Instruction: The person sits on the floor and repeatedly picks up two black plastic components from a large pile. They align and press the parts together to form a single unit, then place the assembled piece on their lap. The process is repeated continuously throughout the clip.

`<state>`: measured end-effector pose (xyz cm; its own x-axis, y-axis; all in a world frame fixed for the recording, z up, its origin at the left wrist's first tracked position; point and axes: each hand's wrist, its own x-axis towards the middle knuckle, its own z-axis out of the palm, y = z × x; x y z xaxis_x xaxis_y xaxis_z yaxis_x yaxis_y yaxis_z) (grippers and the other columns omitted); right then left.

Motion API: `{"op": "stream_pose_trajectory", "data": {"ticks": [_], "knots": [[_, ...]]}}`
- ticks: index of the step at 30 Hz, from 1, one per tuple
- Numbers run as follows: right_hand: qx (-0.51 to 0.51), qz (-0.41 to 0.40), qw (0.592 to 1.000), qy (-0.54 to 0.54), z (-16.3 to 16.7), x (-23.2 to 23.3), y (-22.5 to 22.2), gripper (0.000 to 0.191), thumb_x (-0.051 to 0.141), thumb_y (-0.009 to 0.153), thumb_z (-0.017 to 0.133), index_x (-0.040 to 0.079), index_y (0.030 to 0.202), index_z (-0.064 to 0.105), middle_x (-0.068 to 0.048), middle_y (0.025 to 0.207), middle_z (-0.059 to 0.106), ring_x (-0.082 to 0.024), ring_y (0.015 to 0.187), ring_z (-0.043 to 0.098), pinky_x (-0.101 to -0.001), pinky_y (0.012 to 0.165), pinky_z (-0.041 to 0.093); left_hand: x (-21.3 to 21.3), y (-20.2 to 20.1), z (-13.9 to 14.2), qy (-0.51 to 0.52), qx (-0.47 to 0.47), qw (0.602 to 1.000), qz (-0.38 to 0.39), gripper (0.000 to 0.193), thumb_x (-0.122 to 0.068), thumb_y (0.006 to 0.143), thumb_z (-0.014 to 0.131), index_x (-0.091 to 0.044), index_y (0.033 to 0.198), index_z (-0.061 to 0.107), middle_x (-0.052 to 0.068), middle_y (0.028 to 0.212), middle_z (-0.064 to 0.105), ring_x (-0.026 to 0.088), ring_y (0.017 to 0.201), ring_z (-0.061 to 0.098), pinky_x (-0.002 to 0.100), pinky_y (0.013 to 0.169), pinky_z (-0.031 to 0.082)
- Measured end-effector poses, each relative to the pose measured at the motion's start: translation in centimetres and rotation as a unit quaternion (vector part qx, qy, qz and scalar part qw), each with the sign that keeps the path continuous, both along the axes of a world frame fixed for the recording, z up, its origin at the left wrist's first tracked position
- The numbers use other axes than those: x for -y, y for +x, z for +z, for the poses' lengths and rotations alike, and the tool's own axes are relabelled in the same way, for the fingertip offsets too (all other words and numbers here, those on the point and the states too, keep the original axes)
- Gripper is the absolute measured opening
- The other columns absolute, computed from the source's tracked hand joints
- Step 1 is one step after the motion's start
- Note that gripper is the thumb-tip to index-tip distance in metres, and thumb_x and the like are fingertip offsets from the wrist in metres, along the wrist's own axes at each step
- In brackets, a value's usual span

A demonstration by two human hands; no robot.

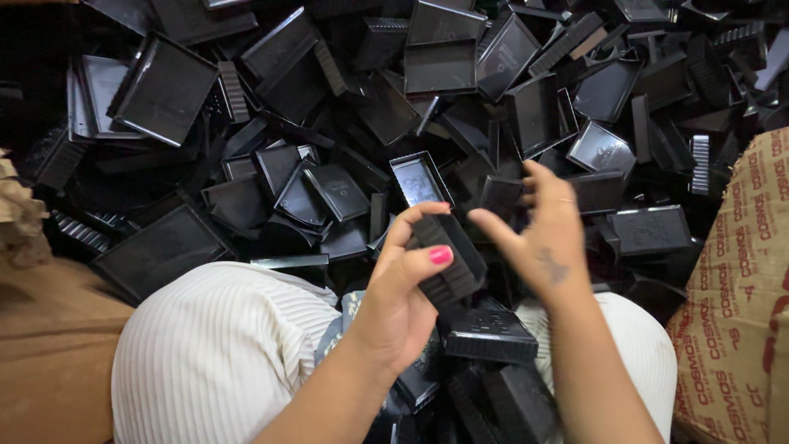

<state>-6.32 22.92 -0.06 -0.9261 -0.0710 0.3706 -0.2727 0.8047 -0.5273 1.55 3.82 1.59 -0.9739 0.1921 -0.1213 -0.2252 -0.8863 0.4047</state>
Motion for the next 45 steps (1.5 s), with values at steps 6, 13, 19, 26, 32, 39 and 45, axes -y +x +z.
{"op": "stream_pose_trajectory", "data": {"ticks": [6,13,19,26,32,39,45], "knots": [[0.066,-0.034,0.997,0.005,-2.3,0.3,-1.6,0.088,0.022,0.076,0.083,0.004,0.152,0.044,-0.022,0.132,0.063,-0.037,0.122,0.062,-0.0426,0.104,0.048,0.1,-0.2,-0.2,-0.013,0.016,1.000,0.000,0.056,-0.033,0.089,0.066,-0.006,0.137,0.056,0.009,0.103,0.064,0.020,0.090,0.067,0.039,0.082,0.058],[0.216,0.137,0.967,-0.019,-0.6,-2.1,-0.7,0.086,0.027,0.077,0.082,0.012,0.151,0.043,-0.020,0.150,0.049,-0.035,0.139,0.047,-0.0420,0.109,0.039,0.1,-0.3,-0.4,-0.027,0.106,0.994,0.021,0.048,-0.040,0.086,0.066,-0.013,0.125,0.062,0.001,0.096,0.067,0.015,0.087,0.067,0.038,0.078,0.058],[0.264,0.163,0.948,0.065,-0.8,-2.6,-0.4,0.066,0.019,0.083,0.074,0.020,0.146,0.054,-0.019,0.146,0.049,-0.035,0.131,0.052,-0.0382,0.106,0.045,0.1,-0.3,-1.2,-0.022,0.140,0.990,0.012,0.031,-0.040,0.085,0.072,-0.015,0.102,0.065,0.001,0.092,0.068,0.015,0.086,0.068,0.042,0.083,0.058],[0.253,-0.030,0.964,-0.078,1.4,-1.3,1.8,0.055,0.029,0.101,0.066,0.021,0.156,0.063,-0.028,0.107,0.065,-0.041,0.103,0.059,-0.0411,0.092,0.050,-0.4,-0.3,-1.5,-0.072,0.146,0.987,-0.015,0.038,-0.040,0.079,0.073,-0.015,0.105,0.060,0.003,0.091,0.067,0.016,0.084,0.068,0.044,0.079,0.059],[0.188,0.357,0.889,-0.218,3.5,1.2,4.6,0.092,0.069,0.098,0.057,-0.001,0.156,0.041,-0.012,0.143,0.056,-0.022,0.133,0.054,-0.0343,0.114,0.040,-0.5,-0.2,-1.4,-0.067,0.126,0.990,-0.019,0.062,-0.037,0.077,0.077,-0.013,0.128,0.050,0.007,0.111,0.066,0.018,0.098,0.067,0.042,0.082,0.058],[0.010,0.274,0.941,-0.200,2.4,1.9,5.1,0.099,0.080,0.099,0.043,-0.003,0.152,0.050,-0.010,0.133,0.057,-0.019,0.121,0.059,-0.0311,0.109,0.045,-1.0,0.2,-1.0,-0.041,0.100,0.991,-0.084,0.066,-0.030,0.079,0.078,-0.005,0.133,0.049,0.010,0.114,0.064,0.020,0.100,0.069,0.042,0.086,0.060],[0.005,0.306,0.921,-0.242,1.7,1.6,5.3,0.101,0.081,0.097,0.048,-0.005,0.149,0.048,-0.011,0.131,0.053,-0.016,0.113,0.058,-0.0292,0.102,0.047,-0.7,0.3,-1.0,-0.051,0.078,0.990,-0.108,0.063,-0.028,0.080,0.077,-0.003,0.132,0.050,0.010,0.114,0.065,0.021,0.101,0.069,0.042,0.087,0.061]]}}
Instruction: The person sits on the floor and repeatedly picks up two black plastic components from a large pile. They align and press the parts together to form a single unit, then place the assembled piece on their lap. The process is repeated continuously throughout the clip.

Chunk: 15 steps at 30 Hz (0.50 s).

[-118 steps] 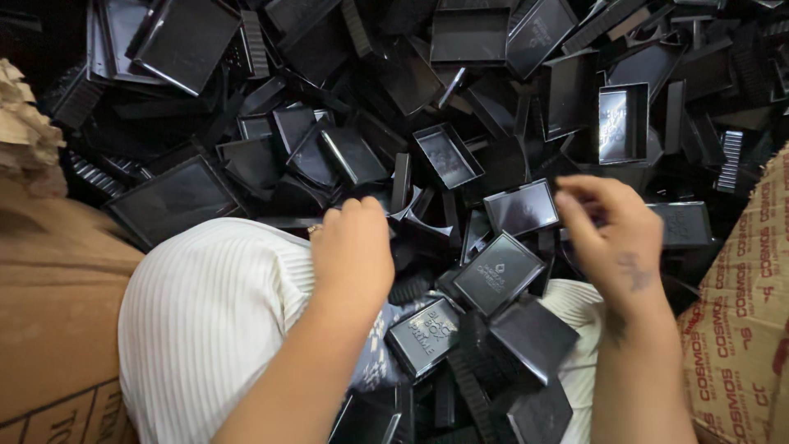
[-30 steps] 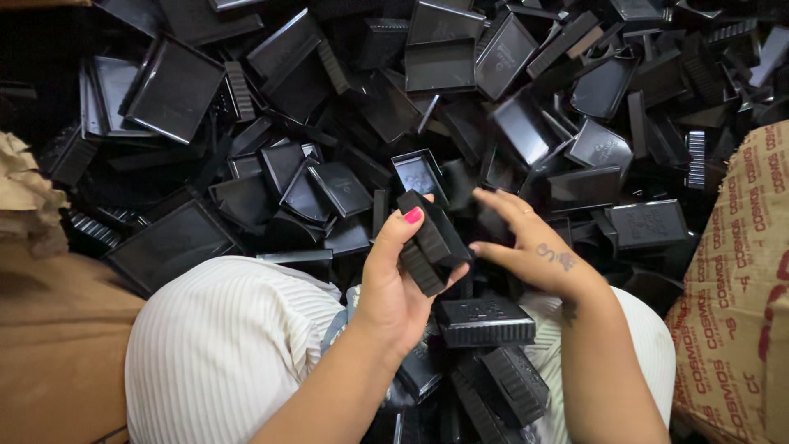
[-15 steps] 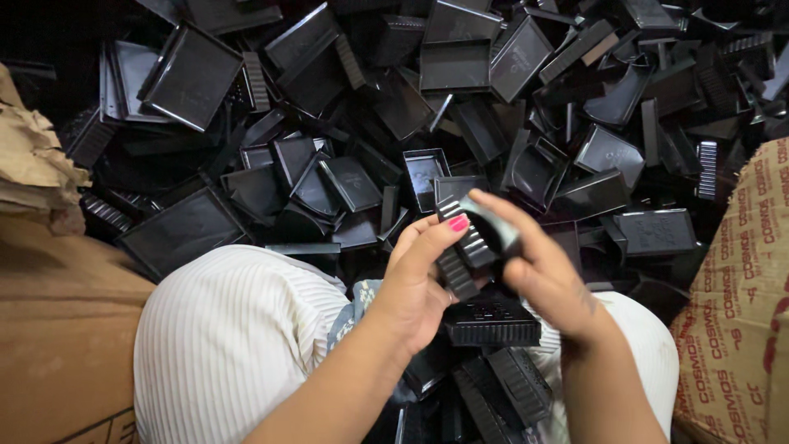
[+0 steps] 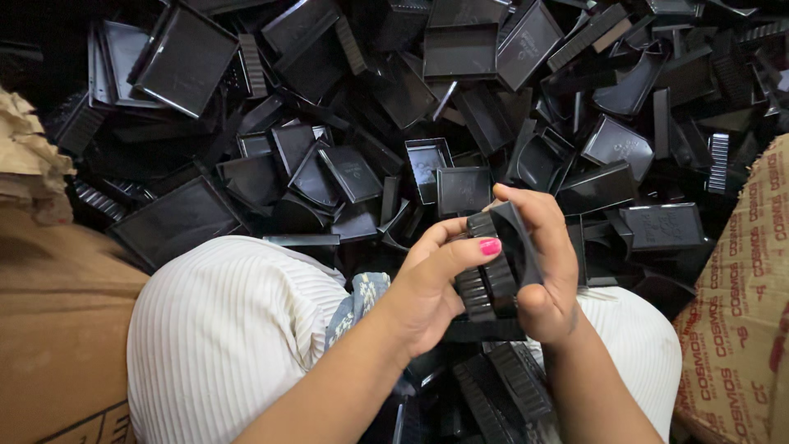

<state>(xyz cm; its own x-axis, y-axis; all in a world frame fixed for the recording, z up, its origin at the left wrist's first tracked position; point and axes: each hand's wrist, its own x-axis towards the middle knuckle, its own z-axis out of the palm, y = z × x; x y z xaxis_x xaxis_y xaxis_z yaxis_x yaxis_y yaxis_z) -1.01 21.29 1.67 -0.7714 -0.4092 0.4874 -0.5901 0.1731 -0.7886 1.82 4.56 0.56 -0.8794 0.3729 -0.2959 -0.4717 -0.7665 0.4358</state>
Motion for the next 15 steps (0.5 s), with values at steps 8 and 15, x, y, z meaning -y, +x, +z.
{"op": "stream_pose_trajectory", "data": {"ticks": [8,15], "knots": [[-0.016,0.034,0.999,0.034,-0.3,-0.8,-0.1,0.103,0.079,0.093,0.057,-0.004,0.151,0.038,-0.011,0.130,0.048,-0.018,0.113,0.055,-0.0315,0.099,0.047,1.0,0.1,0.1,-0.023,-0.062,0.997,-0.028,0.063,-0.032,0.081,0.076,-0.002,0.133,0.056,0.010,0.113,0.067,0.017,0.097,0.071,0.036,0.083,0.061],[-0.073,0.039,0.990,0.111,0.0,-1.8,0.3,0.109,0.079,0.087,0.059,0.000,0.158,0.034,-0.013,0.129,0.050,-0.023,0.112,0.055,-0.0340,0.097,0.047,1.7,0.0,0.5,-0.086,-0.060,0.990,-0.097,0.066,-0.036,0.078,0.078,-0.002,0.131,0.056,0.010,0.107,0.068,0.017,0.090,0.071,0.035,0.074,0.062]]}}
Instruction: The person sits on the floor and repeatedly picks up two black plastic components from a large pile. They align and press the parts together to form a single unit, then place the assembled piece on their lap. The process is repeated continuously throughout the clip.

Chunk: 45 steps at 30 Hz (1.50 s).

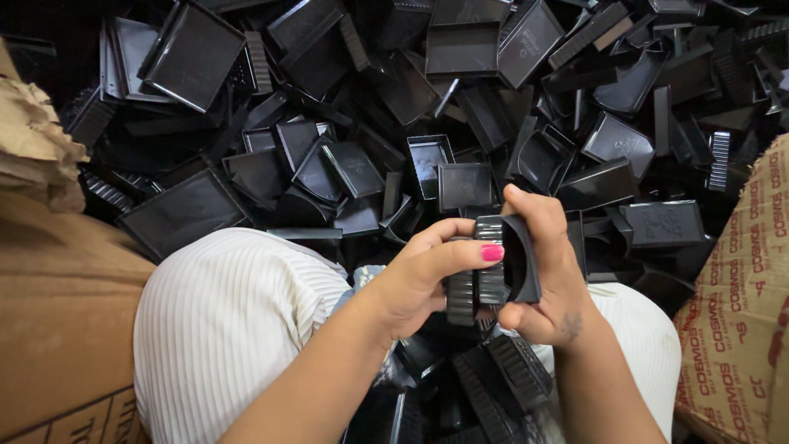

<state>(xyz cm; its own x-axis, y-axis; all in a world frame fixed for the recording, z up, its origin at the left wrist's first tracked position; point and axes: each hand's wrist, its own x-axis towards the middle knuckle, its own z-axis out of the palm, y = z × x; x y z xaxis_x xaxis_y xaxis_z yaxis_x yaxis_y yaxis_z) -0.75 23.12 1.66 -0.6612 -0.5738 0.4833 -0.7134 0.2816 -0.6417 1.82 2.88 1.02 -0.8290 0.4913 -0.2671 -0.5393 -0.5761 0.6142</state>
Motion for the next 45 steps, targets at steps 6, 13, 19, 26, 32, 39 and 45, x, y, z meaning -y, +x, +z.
{"op": "stream_pose_trajectory", "data": {"ticks": [6,13,19,26,32,39,45], "knots": [[-0.077,-0.020,0.994,0.069,0.1,-0.1,0.2,0.107,0.076,0.081,0.061,0.007,0.158,0.034,-0.022,0.142,0.050,-0.034,0.128,0.055,-0.0418,0.109,0.046,-0.3,0.0,-0.8,-0.023,-0.012,1.000,-0.001,0.070,-0.041,0.078,0.079,-0.003,0.133,0.056,0.009,0.107,0.067,0.016,0.087,0.070,0.032,0.069,0.059],[0.082,0.045,0.989,-0.111,-1.0,0.9,0.2,0.116,0.057,0.088,0.082,0.008,0.168,0.012,-0.020,0.135,0.056,-0.026,0.116,0.064,-0.0388,0.105,0.054,-0.2,0.2,-0.2,-0.117,-0.023,0.993,0.021,0.072,-0.042,0.073,0.080,-0.004,0.129,0.056,0.009,0.107,0.069,0.018,0.090,0.072,0.031,0.070,0.061],[0.197,-0.052,0.920,-0.335,2.0,-3.7,-1.8,0.087,0.045,0.090,0.083,-0.005,0.149,0.043,-0.014,0.091,0.063,-0.019,0.071,0.064,-0.0327,0.064,0.056,1.7,-0.9,0.6,-0.167,-0.017,0.945,0.280,0.076,-0.044,0.075,0.079,-0.008,0.136,0.052,0.004,0.112,0.058,0.016,0.096,0.060,0.031,0.075,0.054],[0.248,-0.043,0.961,-0.112,1.3,-3.2,-2.0,0.048,0.038,0.100,0.062,0.000,0.129,0.064,-0.016,0.107,0.072,-0.025,0.097,0.071,-0.0361,0.091,0.059,2.0,-1.5,-0.3,-0.094,0.060,0.926,0.362,0.083,-0.058,0.074,0.069,-0.011,0.138,0.045,0.003,0.124,0.055,0.019,0.112,0.059,0.038,0.081,0.059],[0.062,-0.078,0.958,0.267,-0.6,-0.7,-4.4,0.084,0.014,0.069,0.080,0.008,0.147,0.050,-0.021,0.139,0.059,-0.039,0.129,0.055,-0.0453,0.108,0.043,1.8,-1.7,-1.0,-0.045,0.089,0.921,0.377,0.080,-0.057,0.074,0.069,-0.013,0.137,0.046,0.006,0.122,0.055,0.025,0.113,0.062,0.039,0.092,0.051],[0.001,-0.166,0.949,0.268,-0.3,1.0,-3.9,0.087,0.028,0.058,0.096,0.012,0.132,0.054,-0.018,0.122,0.060,-0.038,0.117,0.058,-0.0470,0.100,0.047,0.6,-1.2,-0.9,-0.059,0.044,0.936,0.345,0.076,-0.044,0.079,0.073,-0.010,0.139,0.042,0.006,0.124,0.057,0.019,0.115,0.059,0.035,0.095,0.047],[0.189,-0.162,0.923,-0.293,2.8,0.8,-0.8,0.102,0.042,0.063,0.098,0.027,0.145,0.038,-0.013,0.119,0.058,-0.025,0.107,0.062,-0.0395,0.093,0.057,-0.7,-0.6,-0.9,0.021,0.074,0.971,0.226,0.066,-0.046,0.081,0.075,-0.010,0.129,0.049,0.010,0.104,0.066,0.022,0.096,0.064,0.037,0.084,0.053]]}}
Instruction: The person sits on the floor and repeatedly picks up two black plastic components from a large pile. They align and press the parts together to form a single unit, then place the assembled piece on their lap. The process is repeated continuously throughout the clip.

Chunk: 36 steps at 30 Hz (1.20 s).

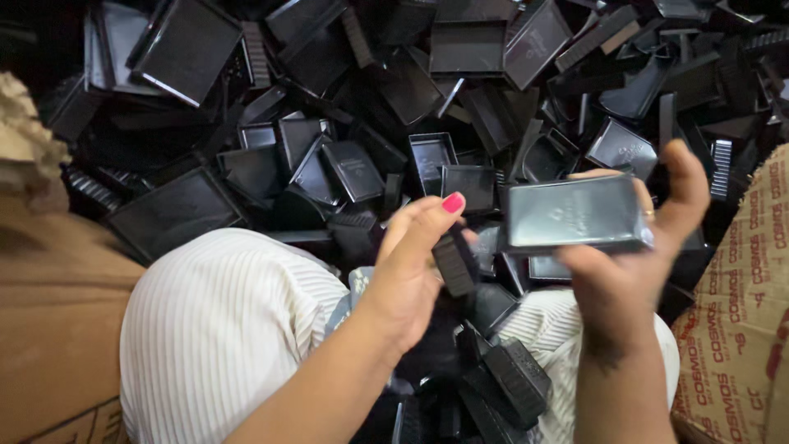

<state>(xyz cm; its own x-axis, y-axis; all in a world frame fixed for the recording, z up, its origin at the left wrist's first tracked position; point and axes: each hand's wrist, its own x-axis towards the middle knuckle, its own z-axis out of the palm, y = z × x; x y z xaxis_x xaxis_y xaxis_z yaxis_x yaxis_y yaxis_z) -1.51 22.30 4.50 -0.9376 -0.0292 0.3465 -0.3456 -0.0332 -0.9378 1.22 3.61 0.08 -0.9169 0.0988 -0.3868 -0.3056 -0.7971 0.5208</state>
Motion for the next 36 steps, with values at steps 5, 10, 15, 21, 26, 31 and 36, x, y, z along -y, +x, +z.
{"op": "stream_pose_trajectory", "data": {"ticks": [5,10,15,21,26,31,36], "knots": [[-0.042,0.171,0.982,-0.062,-1.7,0.9,1.0,0.072,0.039,0.078,0.094,0.008,0.131,0.058,-0.013,0.132,0.057,-0.026,0.130,0.059,-0.0418,0.116,0.051,-0.3,0.9,0.2,0.171,-0.061,0.974,-0.134,0.058,-0.061,0.096,0.062,-0.007,0.118,0.065,0.007,0.108,0.070,0.018,0.099,0.067,0.035,0.089,0.054],[0.028,0.231,0.971,0.047,-2.6,0.8,1.0,0.074,0.028,0.079,0.091,0.000,0.139,0.057,-0.020,0.149,0.055,-0.029,0.144,0.053,-0.0423,0.124,0.041,0.2,1.0,1.0,0.201,-0.093,0.971,-0.090,0.054,-0.058,0.099,0.059,-0.010,0.123,0.063,0.005,0.113,0.069,0.016,0.103,0.067,0.035,0.094,0.054],[-0.032,0.221,0.974,0.037,-2.5,0.5,1.0,0.095,0.015,0.074,0.095,-0.001,0.154,0.047,-0.017,0.142,0.059,-0.026,0.141,0.054,-0.0415,0.126,0.040,0.3,1.1,0.9,0.148,-0.083,0.981,-0.093,0.054,-0.055,0.097,0.060,-0.008,0.123,0.063,0.005,0.111,0.069,0.015,0.102,0.067,0.034,0.091,0.054],[-0.042,0.234,0.963,0.125,-1.9,0.0,0.6,0.089,0.007,0.068,0.094,-0.003,0.147,0.055,-0.017,0.153,0.056,-0.028,0.143,0.055,-0.0438,0.127,0.042,-0.3,1.2,-0.3,0.123,-0.140,0.980,-0.063,0.052,-0.049,0.101,0.067,-0.001,0.122,0.062,0.007,0.107,0.065,0.017,0.098,0.063,0.034,0.087,0.052],[-0.014,0.251,0.950,0.186,-1.4,0.7,0.6,0.077,-0.002,0.066,0.081,-0.002,0.139,0.059,-0.019,0.151,0.058,-0.033,0.149,0.051,-0.0452,0.128,0.037,-0.6,1.0,-0.9,-0.028,-0.123,0.992,-0.001,0.073,-0.037,0.083,0.082,0.002,0.135,0.051,0.013,0.123,0.060,0.016,0.115,0.061,0.028,0.101,0.052],[-0.109,0.191,0.933,0.285,-1.3,1.8,0.8,0.074,0.003,0.062,0.081,0.005,0.133,0.064,-0.011,0.137,0.068,-0.034,0.150,0.051,-0.0438,0.123,0.045,0.5,1.3,-0.2,-0.059,-0.198,0.974,-0.088,0.091,-0.028,0.075,0.091,-0.010,0.146,0.038,0.013,0.131,0.055,0.019,0.117,0.058,0.032,0.099,0.051],[-0.225,0.030,0.879,0.419,-0.3,-1.8,-1.3,0.079,0.027,0.059,0.089,0.000,0.128,0.061,-0.018,0.131,0.063,-0.034,0.129,0.057,-0.0422,0.111,0.045,1.4,1.8,2.5,-0.521,-0.238,0.819,-0.033,0.092,-0.034,0.058,0.087,-0.013,0.141,0.053,0.013,0.125,0.056,0.029,0.114,0.060,0.044,0.099,0.050]]}}
